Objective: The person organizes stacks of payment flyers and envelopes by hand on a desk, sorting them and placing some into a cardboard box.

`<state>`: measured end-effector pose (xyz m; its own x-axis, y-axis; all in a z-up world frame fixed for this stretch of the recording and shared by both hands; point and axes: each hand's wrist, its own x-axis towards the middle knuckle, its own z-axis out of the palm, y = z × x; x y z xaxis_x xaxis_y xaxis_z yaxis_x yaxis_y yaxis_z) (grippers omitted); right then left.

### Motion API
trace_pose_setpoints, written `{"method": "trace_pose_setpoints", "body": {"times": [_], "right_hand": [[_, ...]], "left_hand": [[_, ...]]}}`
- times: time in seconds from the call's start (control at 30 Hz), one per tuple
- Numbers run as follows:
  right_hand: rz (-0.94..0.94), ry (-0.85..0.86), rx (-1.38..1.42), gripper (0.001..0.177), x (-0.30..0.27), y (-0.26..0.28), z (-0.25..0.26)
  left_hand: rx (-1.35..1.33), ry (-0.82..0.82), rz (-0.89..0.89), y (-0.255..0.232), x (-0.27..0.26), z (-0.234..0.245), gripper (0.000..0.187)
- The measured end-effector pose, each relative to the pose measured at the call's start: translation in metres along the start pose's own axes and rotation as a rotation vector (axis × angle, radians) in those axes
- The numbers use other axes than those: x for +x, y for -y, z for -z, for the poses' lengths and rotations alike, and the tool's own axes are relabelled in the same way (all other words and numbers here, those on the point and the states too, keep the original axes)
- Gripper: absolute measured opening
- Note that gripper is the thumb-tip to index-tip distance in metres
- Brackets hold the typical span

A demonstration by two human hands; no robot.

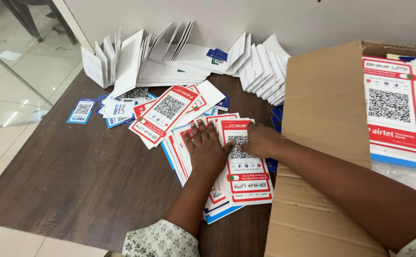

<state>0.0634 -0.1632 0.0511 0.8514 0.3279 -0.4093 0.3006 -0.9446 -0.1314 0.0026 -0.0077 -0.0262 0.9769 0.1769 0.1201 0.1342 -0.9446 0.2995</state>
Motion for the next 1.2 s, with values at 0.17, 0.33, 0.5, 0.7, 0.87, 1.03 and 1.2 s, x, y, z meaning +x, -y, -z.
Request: {"method": "trace_pose_setpoints", "body": {"times": [0.17,0.33,0.5,0.7,0.87,1.03,1.2], "right_hand": [[-0.064,0.013,-0.069,0.087,-0.003,0.009,-0.002],[0.048,-0.015,0.149,0.071,0.007,-0.006,-0.001],[0.027,0.077,0.54,0.044,0.011,-0.012,0.002],[0.053,0.051,0.617,0.048,0.008,-0.006,0.003],[0.104,0.023,0.582,0.055,0.001,0.0,0.005],[0.068,0.028,0.623,0.056,-0.001,0.001,0.008],[0.061,0.028,0.642,0.058,0.001,0.001,0.007]], "left_hand": [[0.011,-0.048,0.004,0.003,0.0,-0.008,0.09],[0.013,-0.046,0.006,0.003,0.002,-0.009,0.085],[-0.014,-0.061,-0.002,0.003,0.001,-0.008,0.079],[-0.223,-0.134,0.042,0.001,0.0,0.007,0.074],[-0.271,-0.307,-0.037,-0.002,-0.005,0.018,0.066],[-0.289,-0.383,-0.097,-0.003,-0.006,0.023,0.056],[-0.349,-0.166,0.023,0.001,0.0,0.016,0.045]]}}
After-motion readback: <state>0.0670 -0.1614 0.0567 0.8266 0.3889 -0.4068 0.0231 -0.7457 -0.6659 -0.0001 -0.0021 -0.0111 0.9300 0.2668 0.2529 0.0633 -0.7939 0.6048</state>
